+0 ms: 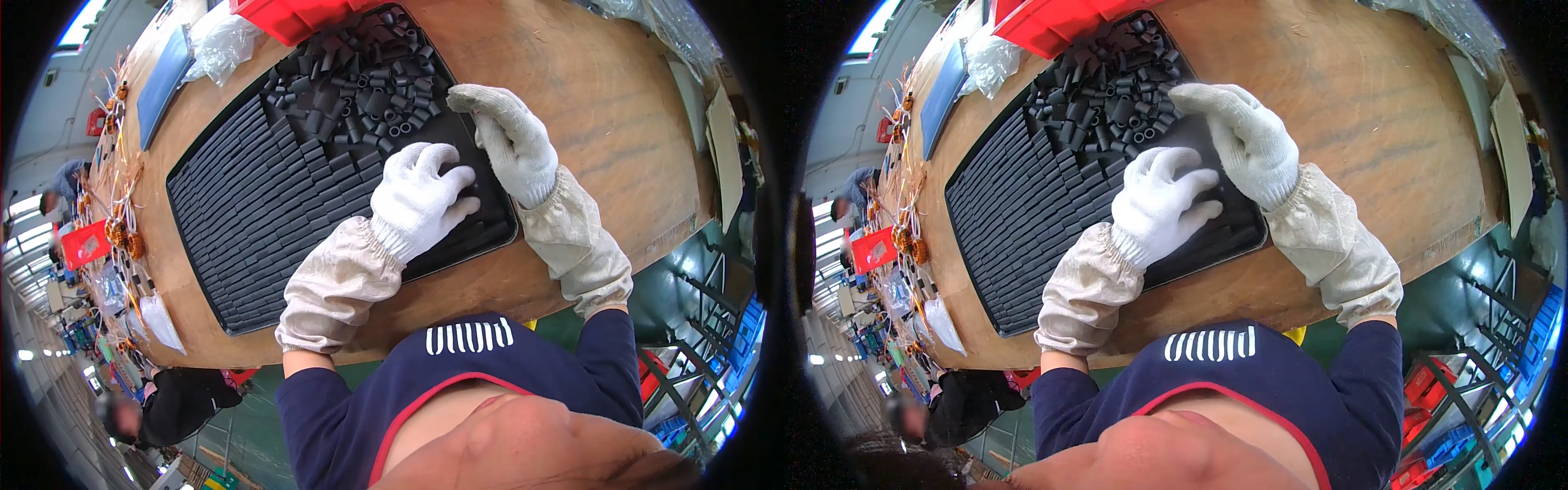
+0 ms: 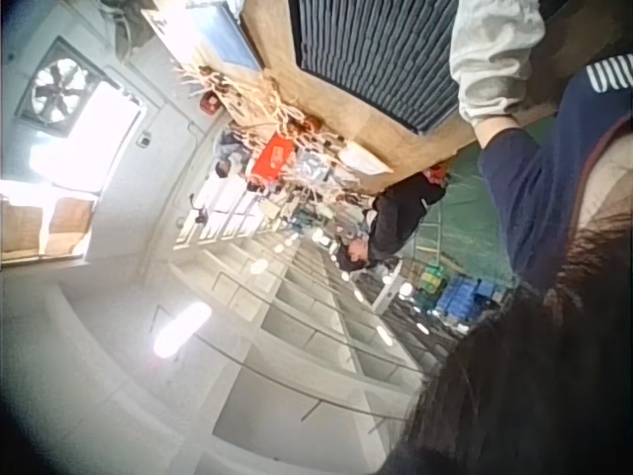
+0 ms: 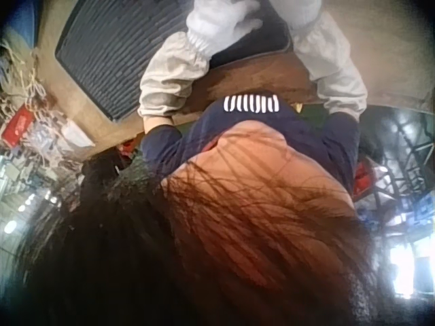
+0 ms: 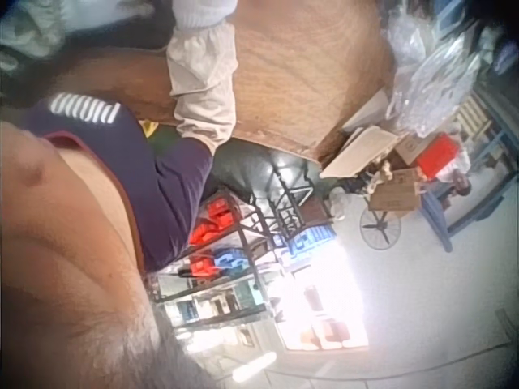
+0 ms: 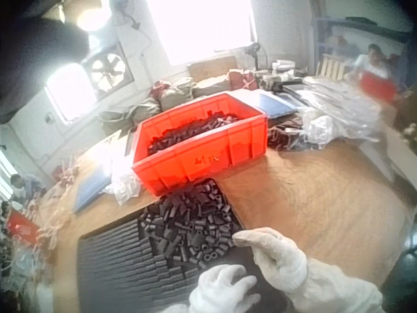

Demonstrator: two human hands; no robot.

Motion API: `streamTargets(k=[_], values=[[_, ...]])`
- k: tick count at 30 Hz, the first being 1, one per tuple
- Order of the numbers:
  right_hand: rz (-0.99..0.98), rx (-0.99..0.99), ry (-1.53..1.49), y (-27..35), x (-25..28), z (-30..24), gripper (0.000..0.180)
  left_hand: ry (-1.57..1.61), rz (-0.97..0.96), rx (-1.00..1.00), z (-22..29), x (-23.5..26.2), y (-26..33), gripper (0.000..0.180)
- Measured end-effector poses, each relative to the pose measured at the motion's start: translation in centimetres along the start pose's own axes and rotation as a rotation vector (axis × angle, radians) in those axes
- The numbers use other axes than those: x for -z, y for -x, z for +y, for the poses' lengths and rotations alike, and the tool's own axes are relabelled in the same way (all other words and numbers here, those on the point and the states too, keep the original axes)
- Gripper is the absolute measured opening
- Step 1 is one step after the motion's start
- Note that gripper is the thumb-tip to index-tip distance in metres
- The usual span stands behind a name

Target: The person repeatedly picks small black cylindrical parts from a tray and inserts them into matching black components, then places the assembled units into a red bin. The person also gathers loose parts from the tray and transfers them to a bubble wrap sheet on the table.

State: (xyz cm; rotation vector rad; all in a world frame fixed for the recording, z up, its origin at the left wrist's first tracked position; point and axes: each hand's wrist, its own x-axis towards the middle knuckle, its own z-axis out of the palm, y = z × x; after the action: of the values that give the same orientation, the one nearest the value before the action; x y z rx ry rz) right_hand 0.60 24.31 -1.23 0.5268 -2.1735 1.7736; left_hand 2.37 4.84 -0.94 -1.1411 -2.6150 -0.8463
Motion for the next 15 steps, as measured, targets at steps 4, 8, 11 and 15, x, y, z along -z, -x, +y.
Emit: streamTargets(k=[4, 8, 11, 15], values=[[-0.131, -0.072, -0.208, 0.9, 0.1, -1.3, 0.044, 0.353, 0.206, 0.205, -0.3, 1.3, -0.4, 0.033], [-0.208, 0.161, -0.077, 1.2, -1.2, -0.4, 0.066, 0.328, 0.184, 0.099, -0.9, 1.4, -0.4, 0.036], [-0.314, 0.01, -0.171, 1.7, -0.9, -0.9, 0.07, 0.246, 0.201, 0.081, -0.9, 1.3, -0.4, 0.033], [-0.379, -0.029, -0.302, 2.0, -1.4, -1.4, 0.073, 0.1, 0.199, 0.013, -2.0, 1.0, -0.1, 0.041]])
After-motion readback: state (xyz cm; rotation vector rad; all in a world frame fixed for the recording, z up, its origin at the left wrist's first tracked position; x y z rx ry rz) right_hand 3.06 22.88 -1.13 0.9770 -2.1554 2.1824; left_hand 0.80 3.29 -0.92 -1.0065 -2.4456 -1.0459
